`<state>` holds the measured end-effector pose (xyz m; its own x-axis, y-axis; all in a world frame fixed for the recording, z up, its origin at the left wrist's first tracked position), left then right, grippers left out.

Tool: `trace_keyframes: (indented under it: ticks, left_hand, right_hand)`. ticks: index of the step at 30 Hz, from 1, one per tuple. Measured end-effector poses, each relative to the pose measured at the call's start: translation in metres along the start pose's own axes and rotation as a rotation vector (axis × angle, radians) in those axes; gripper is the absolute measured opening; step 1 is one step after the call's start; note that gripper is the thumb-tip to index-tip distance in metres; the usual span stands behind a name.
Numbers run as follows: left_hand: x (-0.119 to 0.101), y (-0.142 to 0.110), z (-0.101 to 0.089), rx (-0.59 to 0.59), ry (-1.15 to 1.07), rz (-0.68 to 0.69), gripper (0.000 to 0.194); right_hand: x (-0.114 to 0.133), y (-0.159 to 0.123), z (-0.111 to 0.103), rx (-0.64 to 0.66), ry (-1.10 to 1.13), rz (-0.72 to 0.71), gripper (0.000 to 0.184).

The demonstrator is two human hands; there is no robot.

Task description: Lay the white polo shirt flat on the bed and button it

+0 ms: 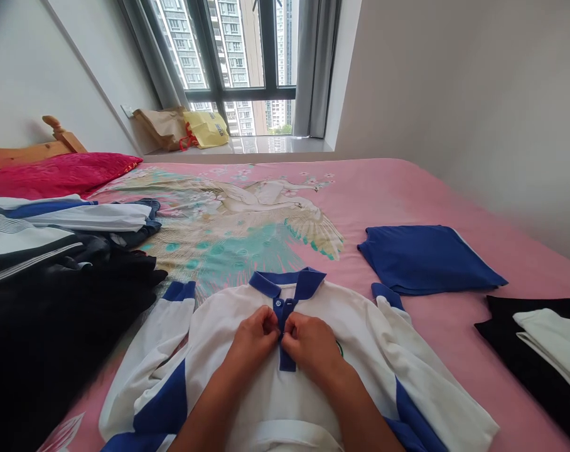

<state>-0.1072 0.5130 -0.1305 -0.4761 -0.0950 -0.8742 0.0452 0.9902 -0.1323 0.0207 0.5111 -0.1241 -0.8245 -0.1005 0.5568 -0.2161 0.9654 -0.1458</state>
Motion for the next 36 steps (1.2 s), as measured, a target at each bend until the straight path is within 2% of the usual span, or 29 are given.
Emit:
trace_keyframes:
  ticks: [6,12,19,21,22,25,27,29,31,33,36]
  left_hand:
    - [-0.003,-0.001,0.001,-0.017,0.005,0.046,0.015]
    - [-0.005,0.000,0.000,0.102,-0.228,0.022,0.019]
    - [-0.007,-0.004,0.002,0.055,-0.044,0.127,0.022]
    - [-0.006,-0.003,0.001,0.007,-0.006,0.153,0.020]
    - [-0.006,-0.003,0.000,-0.028,0.012,0.175,0.020]
    - [-0.009,-0.002,-0.005,-0.122,0.045,0.270,0.019]
    - [-0.010,-0.001,-0.007,-0.143,0.051,0.312,0.021]
    - [-0.010,0.000,-0.006,-0.140,0.058,0.324,0.025]
    - [-0.010,0.000,-0.005,-0.130,0.061,0.324,0.027]
    - [-0.009,0.001,-0.004,-0.125,0.060,0.318,0.028]
    - [-0.008,0.002,-0.004,-0.132,0.058,0.308,0.028]
  right_hand:
    - [-0.017,0.008,0.010,0.067,0.206,0.083,0.009]
    - [-0.030,0.014,0.024,0.188,0.516,0.211,0.007]
    - [-0.026,0.010,0.021,0.301,0.596,0.219,0.012]
    - [-0.024,0.010,0.018,0.259,0.602,0.205,0.014]
    - [-0.023,0.010,0.015,0.195,0.599,0.185,0.015]
    - [-0.017,0.011,0.000,-0.118,0.522,0.061,0.022]
    - [-0.012,0.008,-0.010,-0.309,0.405,-0.034,0.025]
    - [-0.009,0.007,-0.015,-0.403,0.275,-0.075,0.030]
    - [-0.012,0.010,-0.013,-0.365,0.156,-0.028,0.037]
    - [-0.015,0.014,-0.009,-0.263,0.041,0.034,0.042]
    - [-0.015,0.017,-0.006,-0.191,-0.070,0.044,0.035]
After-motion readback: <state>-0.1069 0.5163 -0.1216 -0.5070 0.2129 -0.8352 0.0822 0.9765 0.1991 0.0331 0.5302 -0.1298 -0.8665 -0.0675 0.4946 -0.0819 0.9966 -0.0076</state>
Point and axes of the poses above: each hand's wrist, its own y-axis towards the middle knuckle, its own z-axis out of the palm, x = y × z, the point moved 6 cm from there along y, towards the middle knuckle, and after that the axes turned 9 degrees about -y, right-handed, at the moved point
